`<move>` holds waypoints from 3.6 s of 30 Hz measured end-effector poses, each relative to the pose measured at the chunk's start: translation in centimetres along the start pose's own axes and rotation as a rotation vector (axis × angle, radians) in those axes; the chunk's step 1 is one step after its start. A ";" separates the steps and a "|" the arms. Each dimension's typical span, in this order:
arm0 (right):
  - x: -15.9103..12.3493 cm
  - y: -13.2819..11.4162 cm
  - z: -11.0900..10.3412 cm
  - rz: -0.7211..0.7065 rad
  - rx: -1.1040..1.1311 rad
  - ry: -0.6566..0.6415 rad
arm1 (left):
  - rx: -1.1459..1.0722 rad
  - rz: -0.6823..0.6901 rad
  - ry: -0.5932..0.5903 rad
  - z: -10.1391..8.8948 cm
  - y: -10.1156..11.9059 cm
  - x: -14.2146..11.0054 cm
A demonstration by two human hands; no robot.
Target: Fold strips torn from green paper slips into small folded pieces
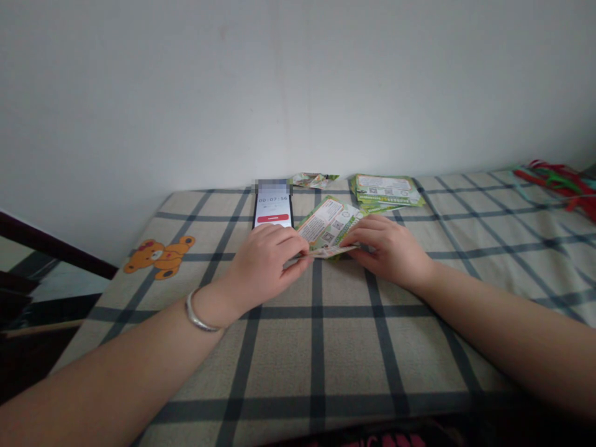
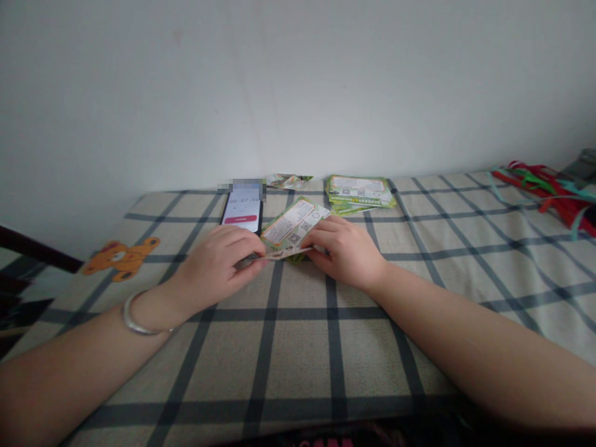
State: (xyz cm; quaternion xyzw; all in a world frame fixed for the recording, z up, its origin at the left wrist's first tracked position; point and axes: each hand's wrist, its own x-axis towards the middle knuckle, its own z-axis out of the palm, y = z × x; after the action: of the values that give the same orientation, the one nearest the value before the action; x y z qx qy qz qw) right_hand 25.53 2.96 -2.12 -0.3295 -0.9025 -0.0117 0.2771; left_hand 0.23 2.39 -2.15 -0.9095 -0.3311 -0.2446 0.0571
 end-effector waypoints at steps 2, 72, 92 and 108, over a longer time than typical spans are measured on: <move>0.0 -0.1 -0.1 -0.006 0.015 -0.014 | -0.007 -0.015 0.037 0.0 0.1 0.0; -0.2 0.2 -0.8 0.218 -0.077 -0.259 | -0.075 0.206 -0.152 0.9 0.1 -0.3; 0.1 -0.1 -0.6 -0.209 0.122 -0.233 | -0.025 0.187 -0.242 0.9 0.4 -0.5; 0.1 -0.2 0.6 0.053 0.145 -0.190 | -0.069 0.289 -0.198 0.9 0.1 -0.3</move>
State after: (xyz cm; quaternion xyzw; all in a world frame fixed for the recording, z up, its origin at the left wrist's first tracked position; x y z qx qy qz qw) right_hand 25.11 2.98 -2.56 -0.3319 -0.9141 0.0924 0.2137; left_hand 0.48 2.41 -3.06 -0.9687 -0.1923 -0.1542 0.0277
